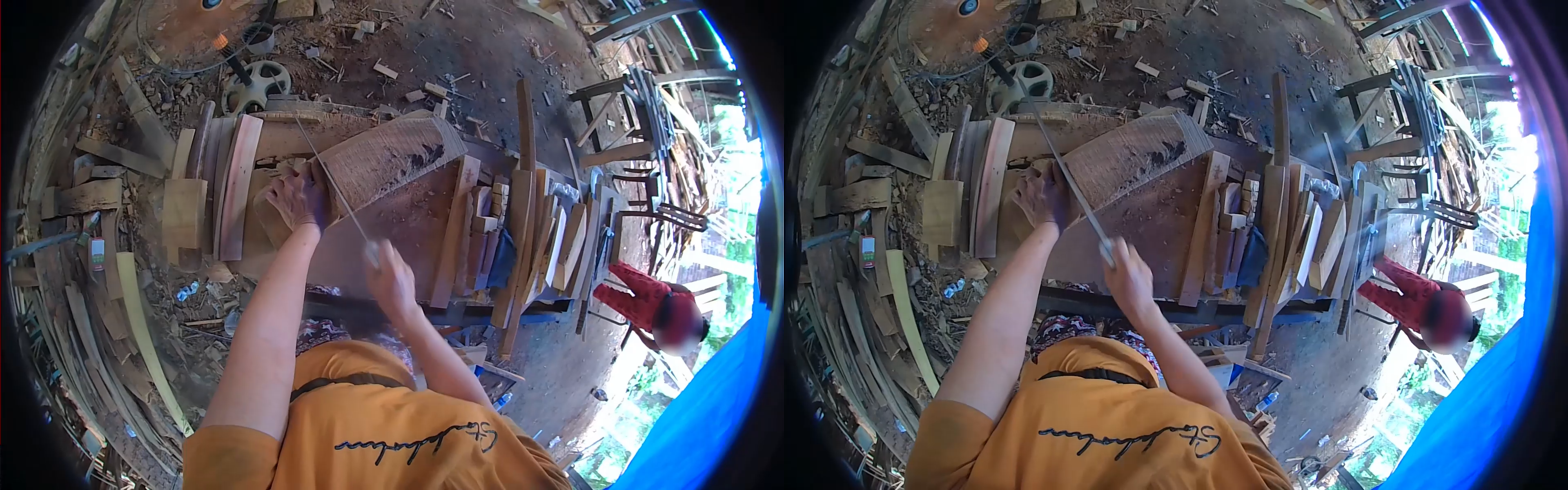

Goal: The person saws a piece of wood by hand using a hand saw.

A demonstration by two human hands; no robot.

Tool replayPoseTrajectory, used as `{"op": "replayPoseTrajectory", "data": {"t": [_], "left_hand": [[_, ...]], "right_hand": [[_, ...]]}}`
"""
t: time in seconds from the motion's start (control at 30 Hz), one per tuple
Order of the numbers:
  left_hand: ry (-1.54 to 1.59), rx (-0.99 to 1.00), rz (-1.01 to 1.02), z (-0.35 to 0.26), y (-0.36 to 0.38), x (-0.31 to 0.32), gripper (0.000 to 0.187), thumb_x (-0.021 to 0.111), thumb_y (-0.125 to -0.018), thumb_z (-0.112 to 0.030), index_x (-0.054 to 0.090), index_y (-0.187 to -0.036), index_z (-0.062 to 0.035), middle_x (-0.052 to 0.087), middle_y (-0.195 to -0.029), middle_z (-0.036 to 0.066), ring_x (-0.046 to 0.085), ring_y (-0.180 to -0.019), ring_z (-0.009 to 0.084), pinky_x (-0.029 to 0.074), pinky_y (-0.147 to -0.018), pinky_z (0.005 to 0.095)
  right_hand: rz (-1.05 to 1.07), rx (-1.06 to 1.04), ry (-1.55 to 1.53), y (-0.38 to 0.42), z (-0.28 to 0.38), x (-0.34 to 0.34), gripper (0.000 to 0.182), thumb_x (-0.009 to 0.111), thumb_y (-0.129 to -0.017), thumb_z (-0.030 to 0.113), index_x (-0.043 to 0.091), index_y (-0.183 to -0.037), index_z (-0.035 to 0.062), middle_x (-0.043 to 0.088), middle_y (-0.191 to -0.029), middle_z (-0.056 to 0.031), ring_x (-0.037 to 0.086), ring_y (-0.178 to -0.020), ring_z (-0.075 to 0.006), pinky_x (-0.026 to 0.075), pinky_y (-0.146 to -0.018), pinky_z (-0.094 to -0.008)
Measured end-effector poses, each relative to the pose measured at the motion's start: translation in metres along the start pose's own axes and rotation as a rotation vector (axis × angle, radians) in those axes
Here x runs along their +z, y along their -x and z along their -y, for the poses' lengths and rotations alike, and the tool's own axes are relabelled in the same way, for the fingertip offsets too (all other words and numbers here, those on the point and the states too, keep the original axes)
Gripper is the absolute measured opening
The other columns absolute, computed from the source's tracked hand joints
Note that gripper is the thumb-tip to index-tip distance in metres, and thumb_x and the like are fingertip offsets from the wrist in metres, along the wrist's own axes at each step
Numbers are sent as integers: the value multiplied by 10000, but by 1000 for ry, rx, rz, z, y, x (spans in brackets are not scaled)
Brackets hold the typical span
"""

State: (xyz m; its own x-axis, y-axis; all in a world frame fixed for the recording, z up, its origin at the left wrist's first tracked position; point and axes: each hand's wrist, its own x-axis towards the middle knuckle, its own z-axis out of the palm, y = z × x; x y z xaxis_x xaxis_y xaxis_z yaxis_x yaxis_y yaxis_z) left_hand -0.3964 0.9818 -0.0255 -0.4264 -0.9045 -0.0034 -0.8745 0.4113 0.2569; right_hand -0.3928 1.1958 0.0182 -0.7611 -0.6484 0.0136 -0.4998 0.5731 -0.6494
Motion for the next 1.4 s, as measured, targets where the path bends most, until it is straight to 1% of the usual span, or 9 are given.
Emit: {"op": "replayPoseTrajectory", "data": {"t": [0.1, 0.33, 0.43, 0.53, 0.7, 0.97, 1.13, 1.23, 1.4], "left_hand": [[-4, -12, -2, -3, 0, -5, 464, 340, -1009, -485, 723, -1049, -226, 626, -1171, 104, 522, -1123, 318, 296, -986, 504], [-48, -25, 31, -4, 5, -7, 459, 340, -1012, -472, 720, -1072, -221, 598, -1206, 124, 516, -1123, 328, 298, -988, 497], [-9, -20, 48, -3, 1, -5, 457, 340, -1014, -466, 719, -1082, -220, 584, -1223, 135, 516, -1119, 337, 298, -991, 502], [0, 21, -92, -1, 2, 0, 459, 338, -1015, -470, 717, -1082, -220, 594, -1204, 135, 516, -1123, 336, 300, -987, 508], [-41, -31, 24, -5, -1, -6, 454, 350, -1007, -475, 717, -1064, -215, 618, -1162, 127, 521, -1127, 331, 310, -967, 508], [-59, 10, -12, -1, -1, -1, 455, 346, -1009, -471, 717, -1041, -210, 638, -1156, 96, 539, -1068, 314, 316, -950, 492], [-47, -11, -7, -7, 3, -3, 431, 355, -998, -436, 713, -1028, -199, 639, -1164, 95, 535, -1068, 310, 303, -971, 481], [25, 0, -176, -3, 11, 10, 401, 365, -985, -398, 703, -1017, -185, 639, -1149, 101, 530, -1080, 313, 290, -991, 474], [50, -60, -49, -14, 12, -11, 376, 387, -975, -381, 697, -1007, -172, 630, -1100, 111, 527, -1085, 311, 275, -1002, 488]], "right_hand": [[39, 5, -17, -11, 10, -5, 262, 645, -892, 162, 533, -1102, 51, 618, -869, -197, 635, -774, -418, 530, -658, -479], [113, 203, -46, 85, -6, -58, 234, 677, -898, 200, 577, -1032, 35, 627, -844, -192, 639, -774, -415, 514, -634, -472], [-35, -1, -55, 1, 2, -3, 244, 662, -889, 165, 540, -1058, 37, 618, -838, -200, 626, -759, -424, 515, -629, -490], [50, 17, -38, -21, 14, -4, 264, 654, -885, 151, 528, -1087, 37, 613, -843, -200, 621, -772, -425, 516, -640, -497], [92, 149, 26, 88, -5, -64, 203, 666, -900, 191, 541, -958, 42, 608, -829, -199, 622, -752, -431, 508, -630, -485], [54, 10, -51, -31, 9, 5, 235, 643, -892, 168, 472, -1008, 56, 611, -821, -209, 628, -758, -432, 511, -633, -505], [13, -55, -42, -31, 18, 1, 233, 635, -890, 146, 461, -1019, 58, 601, -820, -212, 626, -745, -432, 510, -645, -514], [22, -14, 29, -32, 26, 2, 253, 644, -867, 128, 465, -1036, 67, 595, -832, -204, 629, -747, -425, 516, -645, -505], [11, -16, 16, -9, 8, -15, 233, 668, -864, 142, 497, -1004, 68, 594, -817, -187, 633, -741, -403, 531, -629, -475]]}}
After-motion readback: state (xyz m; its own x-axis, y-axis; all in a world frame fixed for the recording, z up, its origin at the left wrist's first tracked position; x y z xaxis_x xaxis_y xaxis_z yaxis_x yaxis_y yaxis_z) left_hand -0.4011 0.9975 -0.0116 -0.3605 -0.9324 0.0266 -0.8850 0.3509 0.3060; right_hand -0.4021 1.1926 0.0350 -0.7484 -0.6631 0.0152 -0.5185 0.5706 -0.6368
